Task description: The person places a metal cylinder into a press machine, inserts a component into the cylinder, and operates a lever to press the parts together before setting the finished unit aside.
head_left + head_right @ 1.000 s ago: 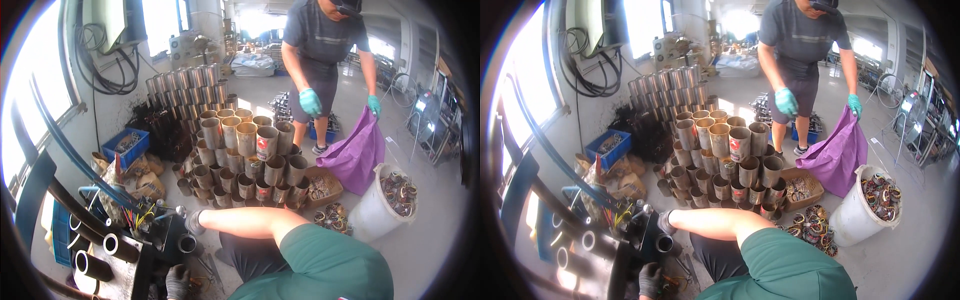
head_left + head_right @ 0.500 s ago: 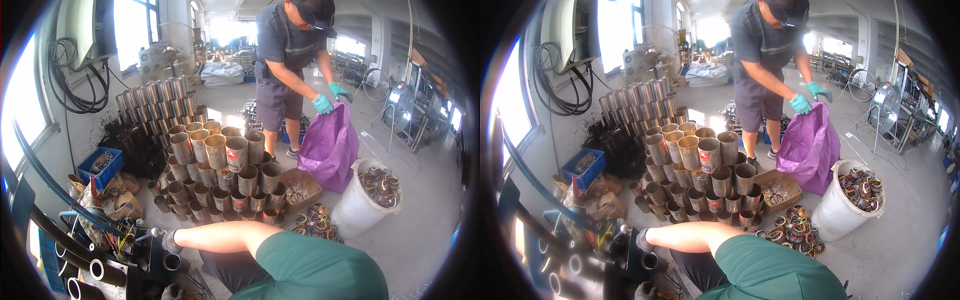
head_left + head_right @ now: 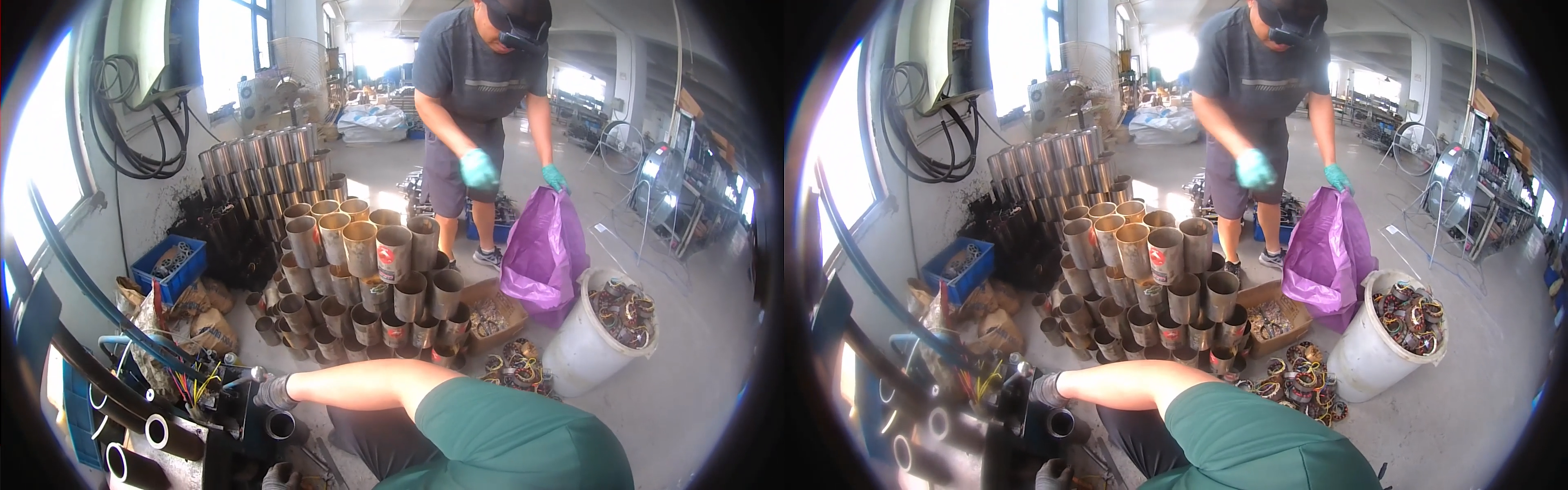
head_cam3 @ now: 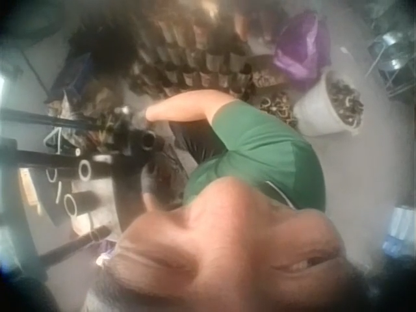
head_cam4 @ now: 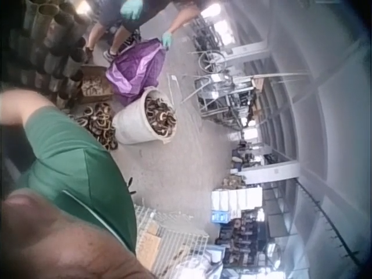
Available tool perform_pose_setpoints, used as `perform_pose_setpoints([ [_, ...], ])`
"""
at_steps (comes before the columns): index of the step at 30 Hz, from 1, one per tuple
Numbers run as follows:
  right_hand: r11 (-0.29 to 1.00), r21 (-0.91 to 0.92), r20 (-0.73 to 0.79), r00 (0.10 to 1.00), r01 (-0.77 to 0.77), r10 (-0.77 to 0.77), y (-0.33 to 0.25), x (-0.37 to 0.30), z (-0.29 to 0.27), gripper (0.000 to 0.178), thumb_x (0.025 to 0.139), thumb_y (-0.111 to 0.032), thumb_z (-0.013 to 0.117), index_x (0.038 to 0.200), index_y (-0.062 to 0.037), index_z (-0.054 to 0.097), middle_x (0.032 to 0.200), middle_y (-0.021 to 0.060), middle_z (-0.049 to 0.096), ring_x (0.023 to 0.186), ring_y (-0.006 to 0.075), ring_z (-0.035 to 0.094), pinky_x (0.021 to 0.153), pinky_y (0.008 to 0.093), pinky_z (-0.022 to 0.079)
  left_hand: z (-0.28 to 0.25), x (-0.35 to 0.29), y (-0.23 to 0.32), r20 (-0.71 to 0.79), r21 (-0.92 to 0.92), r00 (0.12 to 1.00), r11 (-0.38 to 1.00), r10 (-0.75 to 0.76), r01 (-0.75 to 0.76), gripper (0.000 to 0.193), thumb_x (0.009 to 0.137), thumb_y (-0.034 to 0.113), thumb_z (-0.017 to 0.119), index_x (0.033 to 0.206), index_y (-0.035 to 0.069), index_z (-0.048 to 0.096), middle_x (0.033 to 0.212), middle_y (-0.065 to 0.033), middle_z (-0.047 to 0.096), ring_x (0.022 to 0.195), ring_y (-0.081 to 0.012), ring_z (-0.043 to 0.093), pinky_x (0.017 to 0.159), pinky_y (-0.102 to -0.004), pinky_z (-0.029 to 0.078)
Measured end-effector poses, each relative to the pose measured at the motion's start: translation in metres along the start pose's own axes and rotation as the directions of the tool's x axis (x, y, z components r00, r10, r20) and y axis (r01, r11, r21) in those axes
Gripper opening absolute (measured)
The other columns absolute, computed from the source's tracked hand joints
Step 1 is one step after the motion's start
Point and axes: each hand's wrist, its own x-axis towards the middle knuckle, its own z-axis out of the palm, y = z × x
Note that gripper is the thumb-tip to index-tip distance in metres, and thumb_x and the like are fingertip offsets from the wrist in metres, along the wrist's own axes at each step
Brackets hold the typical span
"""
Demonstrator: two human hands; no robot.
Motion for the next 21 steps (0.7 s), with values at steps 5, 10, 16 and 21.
perform_pose_setpoints([
  [5, 0.953, 0.301, 0.042, 0.998, 0.03, -0.044, 0.008, 0.007, 0.057, 0.02, 0.08, -0.01, 0.069, 0.1, -0.009, 0.067, 0.083, 0.0146, 0.072, 0.087, 0.0372, 0.072, 0.078, 0.0446, 0.057, -0.001, 0.003, 0.022, 0.014, 0.155, 0.996, 0.984, -0.091, 0.087, 0.039, 0.097, 0.023, 0.065, 0.134, 0.009, 0.063, 0.132, -0.0112, 0.063, 0.119, -0.0271, 0.059, 0.098, -0.0346, 0.048],
  [10, 0.943, 0.329, 0.08, 0.994, 0.045, -0.076, 0.01, -0.009, 0.064, 0.015, 0.082, -0.011, 0.069, 0.096, -0.0077, 0.071, 0.091, 0.0161, 0.075, 0.092, 0.0363, 0.072, 0.08, 0.0451, 0.056, 0.006, 0.006, 0.03, 0.007, 0.105, 0.999, 0.993, -0.052, 0.051, 0.036, 0.092, 0.019, 0.07, 0.125, 0.005, 0.065, 0.122, -0.0145, 0.066, 0.111, -0.0295, 0.063, 0.093, -0.0367, 0.051],
  [16, 0.92, 0.383, 0.18, 0.983, -0.083, 0.013, -0.002, -0.028, 0.003, 0.017, 0.085, -0.017, 0.065, 0.096, -0.0071, 0.073, 0.095, 0.0163, 0.076, 0.095, 0.035, 0.073, 0.084, 0.0438, 0.057, -0.005, -0.007, 0.036, -0.052, 0.062, 0.997, 0.996, -0.055, 0.058, 0.032, 0.086, 0.014, 0.075, 0.114, -0.001, 0.068, 0.11, -0.0186, 0.069, 0.1, -0.0323, 0.068, 0.088, -0.0393, 0.054],
  [21, 0.969, 0.243, 0.273, 0.962, -0.045, -0.024, 0.006, -0.007, 0.063, 0.019, 0.087, -0.016, 0.06, 0.094, -0.0071, 0.075, 0.096, 0.0163, 0.077, 0.094, 0.0327, 0.074, 0.082, 0.0419, 0.058, -0.001, 0.002, 0.028, -0.06, 0.102, 0.998, 0.994, -0.017, 0.023, 0.031, 0.086, 0.011, 0.073, 0.114, 0.0, 0.068, 0.109, -0.0178, 0.07, 0.1, -0.0332, 0.069, 0.088, -0.0422, 0.056],
])
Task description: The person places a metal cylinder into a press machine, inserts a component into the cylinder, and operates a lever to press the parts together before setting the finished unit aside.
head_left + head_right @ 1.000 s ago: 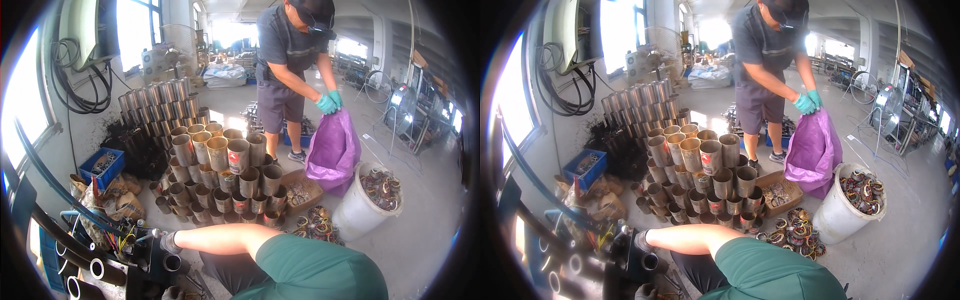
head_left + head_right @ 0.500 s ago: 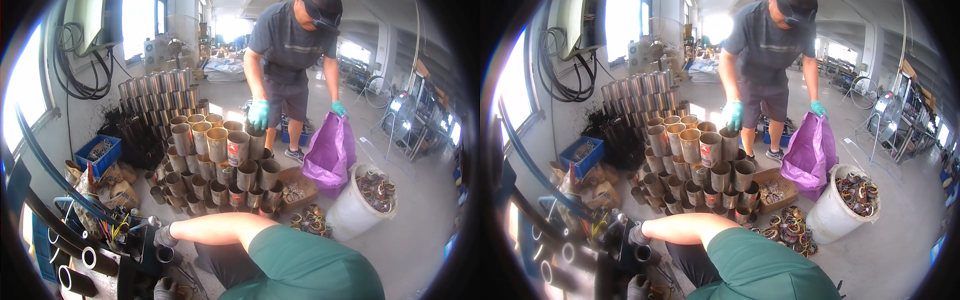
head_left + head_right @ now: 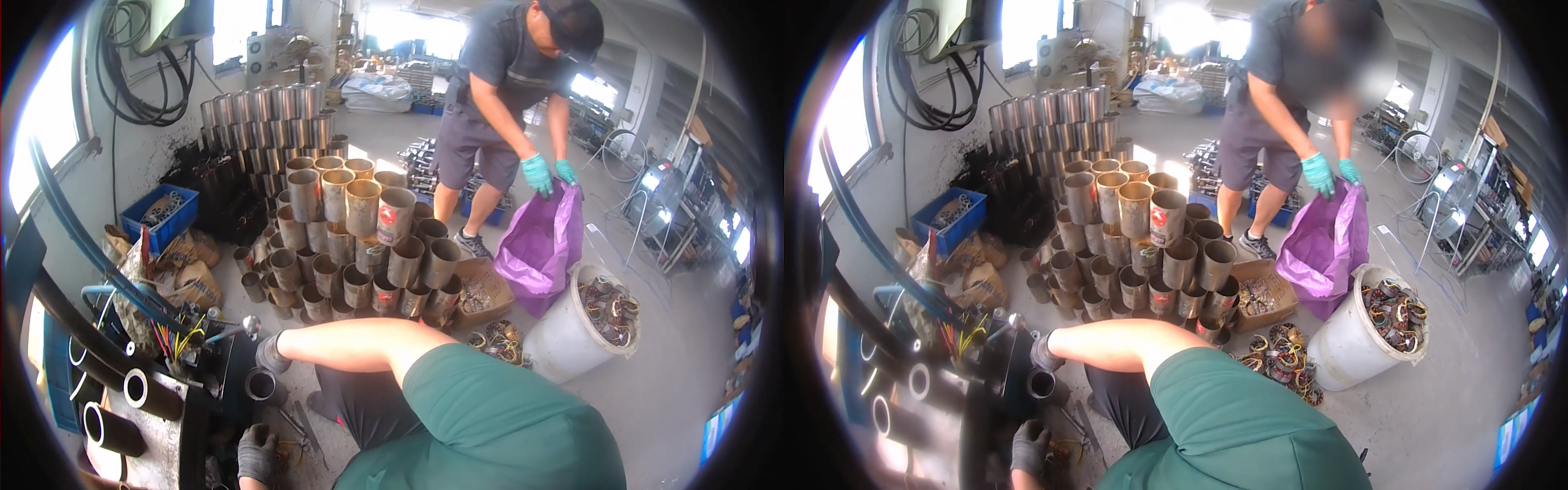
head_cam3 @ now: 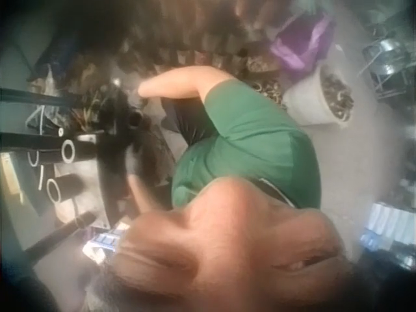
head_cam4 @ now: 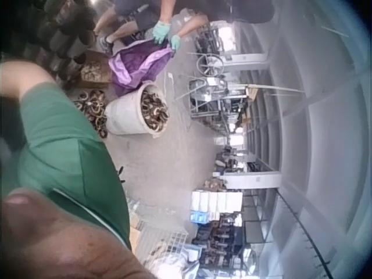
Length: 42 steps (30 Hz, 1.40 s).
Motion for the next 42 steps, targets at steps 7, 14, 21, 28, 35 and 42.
perform_pose_setpoints([
  [7, 0.936, 0.325, -0.002, 0.99, -0.134, 0.142, 0.012, -0.041, 0.012, 0.025, 0.088, -0.015, 0.057, 0.105, -0.0101, 0.075, 0.108, 0.0177, 0.075, 0.104, 0.0347, 0.07, 0.087, 0.0451, 0.054, -0.021, -0.003, 0.043, -0.19, -0.14, 0.977, 0.982, 0.097, -0.125, 0.032, 0.088, 0.014, 0.073, 0.117, 0.001, 0.068, 0.11, -0.0193, 0.069, 0.102, -0.0324, 0.069, 0.09, -0.0389, 0.055],
  [14, 0.92, 0.385, 0.006, 0.997, -0.068, 0.072, -0.042, -0.042, -0.088, 0.037, 0.09, -0.018, 0.051, 0.121, -0.0158, 0.071, 0.118, 0.0164, 0.072, 0.108, 0.0314, 0.069, 0.093, 0.0464, 0.052, -0.14, -0.113, 0.033, -0.854, -0.228, 0.519, 0.921, -0.034, -0.315, 0.022, 0.095, 0.004, 0.064, 0.116, 0.0, 0.067, 0.107, -0.0091, 0.07, 0.097, -0.019, 0.066, 0.089, -0.0341, 0.054],
  [21, 0.756, 0.636, 0.028, 0.984, -0.155, 0.178, -0.039, -0.066, -0.079, 0.025, 0.092, -0.006, 0.061, 0.115, -0.0009, 0.069, 0.093, 0.0111, 0.072, 0.08, 0.0154, 0.066, 0.072, 0.0343, 0.056, -0.099, -0.297, -0.069, -0.938, -0.275, 0.188, 0.955, -0.291, 0.107, 0.021, 0.097, 0.002, 0.063, 0.118, 0.001, 0.067, 0.109, -0.0087, 0.071, 0.101, -0.0182, 0.066, 0.094, -0.0315, 0.052],
  [28, 0.482, 0.874, 0.026, 0.996, -0.066, 0.088, -0.004, -0.048, -0.043, 0.035, 0.091, -0.005, 0.07, 0.125, 0.0014, 0.062, 0.104, 0.0047, 0.067, 0.088, 0.0132, 0.063, 0.075, 0.0288, 0.053, 0.179, -0.419, -0.112, -0.675, -0.715, -0.221, 0.552, -0.703, 0.429, 0.023, 0.093, 0.004, 0.068, 0.115, 0.0, 0.067, 0.108, -0.0133, 0.071, 0.101, -0.0211, 0.067, 0.091, -0.0323, 0.054],
  [35, 0.433, 0.891, 0.117, 0.99, -0.139, 0.077, 0.008, -0.039, -0.049, 0.038, 0.093, -0.002, 0.069, 0.131, -0.0021, 0.062, 0.119, 0.0052, 0.067, 0.106, 0.0158, 0.063, 0.091, 0.0302, 0.053, 0.292, -0.389, -0.115, -0.372, -0.908, -0.421, 0.23, -0.827, 0.349, 0.067, 0.083, 0.007, 0.077, 0.143, 0.007, 0.049, 0.132, -0.0193, 0.055, 0.118, -0.0321, 0.061, 0.099, -0.0417, 0.051],
  [42, 0.468, 0.881, 0.063, 0.997, -0.072, 0.035, 0.006, -0.048, -0.043, 0.038, 0.087, 0.001, 0.07, 0.125, 0.0012, 0.064, 0.11, 0.0098, 0.072, 0.101, 0.0196, 0.068, 0.089, 0.0347, 0.057, 0.275, -0.381, -0.162, -0.571, -0.788, -0.301, 0.406, -0.764, 0.463, 0.064, 0.08, 0.01, 0.079, 0.138, 0.007, 0.05, 0.136, -0.0212, 0.054, 0.124, -0.0348, 0.056, 0.102, -0.0407, 0.049],
])
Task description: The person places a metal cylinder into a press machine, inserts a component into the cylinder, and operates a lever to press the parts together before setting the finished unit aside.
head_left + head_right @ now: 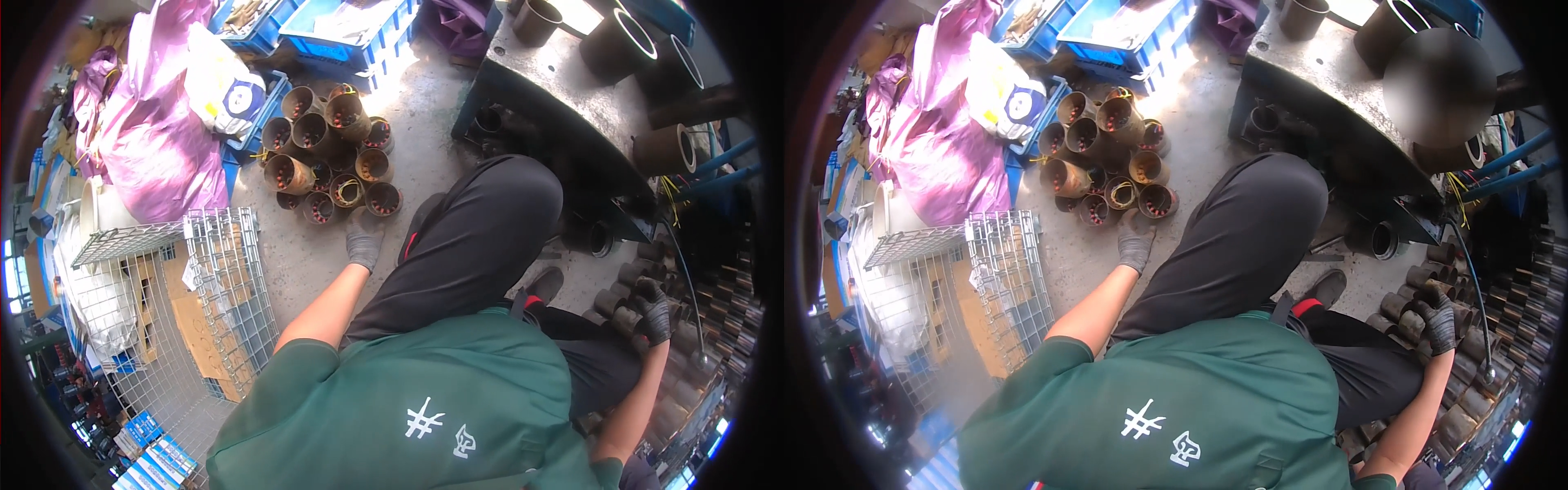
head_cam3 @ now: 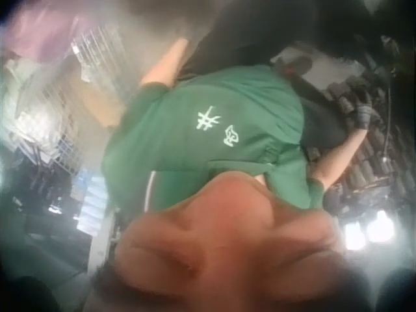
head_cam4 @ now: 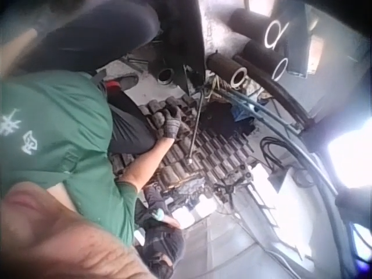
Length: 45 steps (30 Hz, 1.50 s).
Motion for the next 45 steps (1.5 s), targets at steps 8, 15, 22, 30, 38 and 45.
perform_pose_setpoints([
  [8, 0.993, -0.117, 0.038, 0.999, -0.009, 0.014, -0.019, -0.003, 0.001, 0.039, 0.086, 0.003, 0.069, 0.125, 0.0016, 0.064, 0.112, 0.0093, 0.073, 0.106, 0.0199, 0.068, 0.095, 0.0332, 0.054, 0.044, 0.019, -0.003, -0.037, -0.159, 0.999, 0.987, -0.002, -0.004, 0.038, 0.076, 0.016, 0.084, 0.105, 0.004, 0.064, 0.126, -0.0224, 0.061, 0.108, -0.0363, 0.064, 0.095, -0.0371, 0.053],
  [15, 0.991, -0.107, 0.055, 0.995, -0.075, 0.081, -0.019, -0.001, 0.015, 0.039, 0.088, 0.004, 0.066, 0.127, 0.0006, 0.064, 0.116, 0.0089, 0.072, 0.109, 0.0198, 0.066, 0.096, 0.0327, 0.053, 0.031, 0.032, 0.008, 0.056, -0.034, 0.99, 0.991, -0.127, 0.129, 0.027, 0.078, 0.015, 0.085, 0.091, 0.002, 0.065, 0.106, -0.0186, 0.064, 0.091, -0.0293, 0.066, 0.085, -0.0387, 0.056],
  [22, 0.997, -0.046, 0.059, 0.996, -0.069, 0.072, -0.017, -0.01, 0.012, 0.039, 0.088, 0.004, 0.064, 0.127, 0.0017, 0.064, 0.111, 0.0084, 0.071, 0.102, 0.0178, 0.066, 0.092, 0.0312, 0.054, -0.035, 0.022, 0.07, 0.322, -0.881, 0.89, 0.243, -0.322, 0.407, 0.071, 0.091, 0.051, 0.07, 0.145, 0.009, 0.049, 0.143, -0.0119, 0.055, 0.132, -0.0334, 0.052, 0.107, -0.052, 0.048],
  [30, 1.0, -0.002, 0.102, 0.995, -0.018, 0.018, -0.032, -0.004, 0.025, 0.036, 0.089, 0.002, 0.063, 0.124, 0.0043, 0.061, 0.105, 0.0097, 0.07, 0.098, 0.0181, 0.066, 0.09, 0.0331, 0.055, -0.082, 0.061, 0.139, 0.462, -0.858, 0.875, -0.176, 0.146, 0.482, 0.082, 0.094, 0.056, 0.06, 0.158, 0.012, 0.034, 0.162, -0.0109, 0.038, 0.15, -0.0327, 0.034, 0.125, -0.0519, 0.027],
  [38, 0.997, -0.065, 0.1, 0.994, 0.046, -0.039, -0.071, -0.011, 0.037, 0.038, 0.089, -0.003, 0.068, 0.125, 0.0052, 0.062, 0.106, 0.0132, 0.072, 0.1, 0.0205, 0.069, 0.091, 0.0345, 0.056, -0.082, 0.093, 0.259, 0.422, -0.878, 0.877, -0.136, 0.232, 0.458, 0.079, 0.09, 0.056, 0.066, 0.153, 0.014, 0.043, 0.154, -0.0105, 0.049, 0.143, -0.0334, 0.043, 0.122, -0.0535, 0.031],
  [45, 0.99, -0.128, 0.111, 0.993, 0.064, -0.05, -0.08, -0.003, 0.036, 0.04, 0.087, -0.009, 0.071, 0.126, 0.0007, 0.067, 0.111, 0.0128, 0.075, 0.102, 0.0202, 0.07, 0.09, 0.0348, 0.057, -0.055, 0.129, 0.393, 0.289, -0.912, 0.771, -0.081, 0.567, 0.401, 0.067, 0.099, 0.047, 0.056, 0.151, 0.008, 0.043, 0.152, -0.0149, 0.049, 0.143, -0.0324, 0.042, 0.122, -0.0511, 0.033],
])
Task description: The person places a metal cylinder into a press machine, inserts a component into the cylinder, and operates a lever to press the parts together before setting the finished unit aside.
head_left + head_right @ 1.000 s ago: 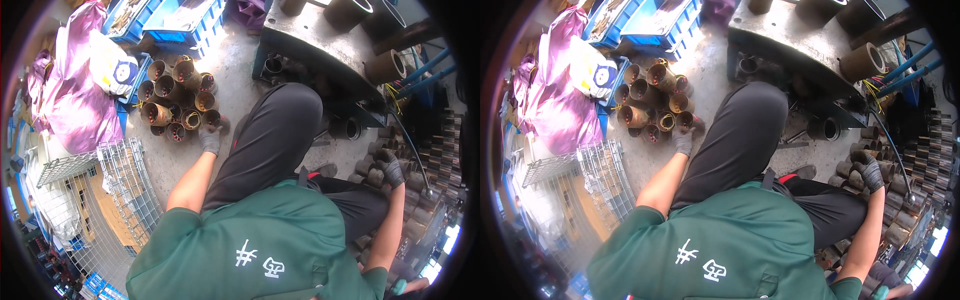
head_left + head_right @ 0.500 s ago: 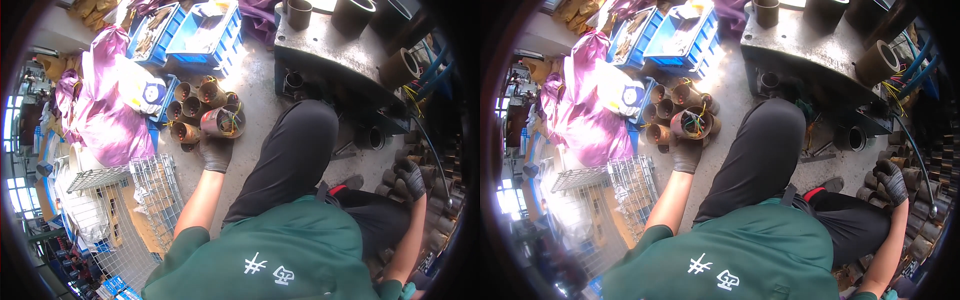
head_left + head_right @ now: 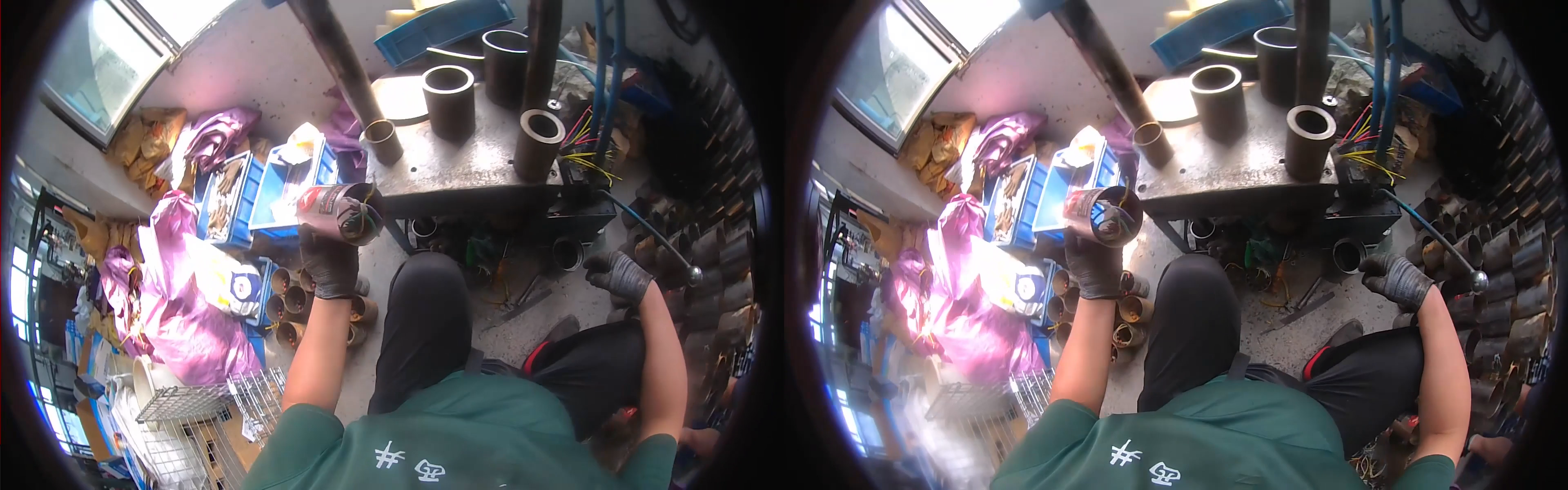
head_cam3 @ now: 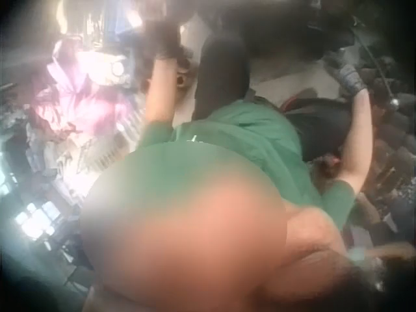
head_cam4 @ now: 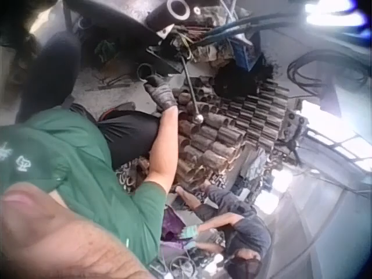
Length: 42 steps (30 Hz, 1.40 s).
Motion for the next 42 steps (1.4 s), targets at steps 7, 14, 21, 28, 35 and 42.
perform_pose_setpoints([
  [7, 0.933, -0.315, 0.013, 0.983, 0.175, -0.18, 0.01, 0.013, -0.006, 0.042, 0.084, -0.019, 0.067, 0.125, -0.0053, 0.069, 0.11, 0.016, 0.075, 0.101, 0.031, 0.072, 0.092, 0.0412, 0.056, 0.099, 0.109, -0.037, 0.255, 0.696, 0.941, 0.633, 0.224, -0.34, 0.022, 0.104, 0.024, 0.064, 0.095, 0.005, 0.06, 0.088, -0.0051, 0.066, 0.077, -0.013, 0.062, 0.073, -0.0299, 0.056],
  [14, 0.944, -0.29, 0.017, 0.987, 0.161, -0.163, -0.004, 0.004, -0.011, 0.042, 0.086, -0.021, 0.065, 0.126, -0.0088, 0.07, 0.114, 0.0154, 0.075, 0.106, 0.0314, 0.071, 0.095, 0.0411, 0.056, 0.149, 0.233, -0.065, 0.28, 0.505, 0.959, 0.844, 0.038, -0.181, 0.02, 0.1, 0.025, 0.067, 0.105, 0.006, 0.063, 0.093, -0.0068, 0.065, 0.086, -0.0201, 0.066, 0.072, -0.0385, 0.063],
  [21, 0.963, -0.245, 0.075, 0.992, 0.114, -0.099, -0.013, -0.003, -0.016, 0.045, 0.088, -0.023, 0.065, 0.13, -0.0086, 0.068, 0.122, 0.0151, 0.073, 0.113, 0.0324, 0.069, 0.099, 0.0416, 0.054, 0.197, 0.274, -0.096, 0.065, 0.895, 0.995, 0.437, 0.073, -0.09, 0.035, 0.092, 0.032, 0.08, 0.096, 0.001, 0.063, 0.077, -0.0056, 0.063, 0.065, -0.0173, 0.06, 0.056, -0.0311, 0.054],
  [28, 0.945, -0.261, 0.083, 0.98, 0.199, -0.183, -0.007, 0.005, -0.014, 0.046, 0.088, -0.026, 0.066, 0.131, -0.0086, 0.067, 0.11, 0.0154, 0.074, 0.097, 0.0294, 0.071, 0.088, 0.0407, 0.057, 0.208, 0.293, -0.104, 0.2, 0.979, 0.978, 0.039, 0.056, -0.202, 0.042, 0.086, 0.038, 0.084, 0.092, 0.0, 0.068, 0.08, -0.0127, 0.071, 0.07, -0.0236, 0.067, 0.065, -0.0376, 0.055],
  [35, 0.956, -0.261, 0.111, 0.988, 0.133, -0.107, -0.008, 0.007, -0.014, 0.05, 0.087, -0.026, 0.065, 0.134, -0.0095, 0.066, 0.124, 0.0151, 0.072, 0.115, 0.0321, 0.067, 0.1, 0.0422, 0.053, 0.188, 0.302, -0.12, 0.417, 0.879, 0.909, -0.265, 0.021, -0.397, 0.045, 0.082, 0.044, 0.086, 0.087, 0.003, 0.07, 0.076, -0.0134, 0.072, 0.071, -0.0247, 0.068, 0.071, -0.0381, 0.054],
  [42, 0.965, -0.23, 0.104, 0.989, 0.123, -0.101, 0.002, 0.009, -0.013, 0.047, 0.087, -0.026, 0.065, 0.131, -0.0099, 0.068, 0.117, 0.0152, 0.073, 0.108, 0.0313, 0.07, 0.095, 0.0424, 0.055, 0.183, 0.301, -0.131, 0.453, 0.862, 0.891, -0.265, 0.02, -0.432, 0.044, 0.083, 0.045, 0.085, 0.088, 0.003, 0.07, 0.082, -0.016, 0.074, 0.077, -0.0297, 0.072, 0.074, -0.0396, 0.054],
])
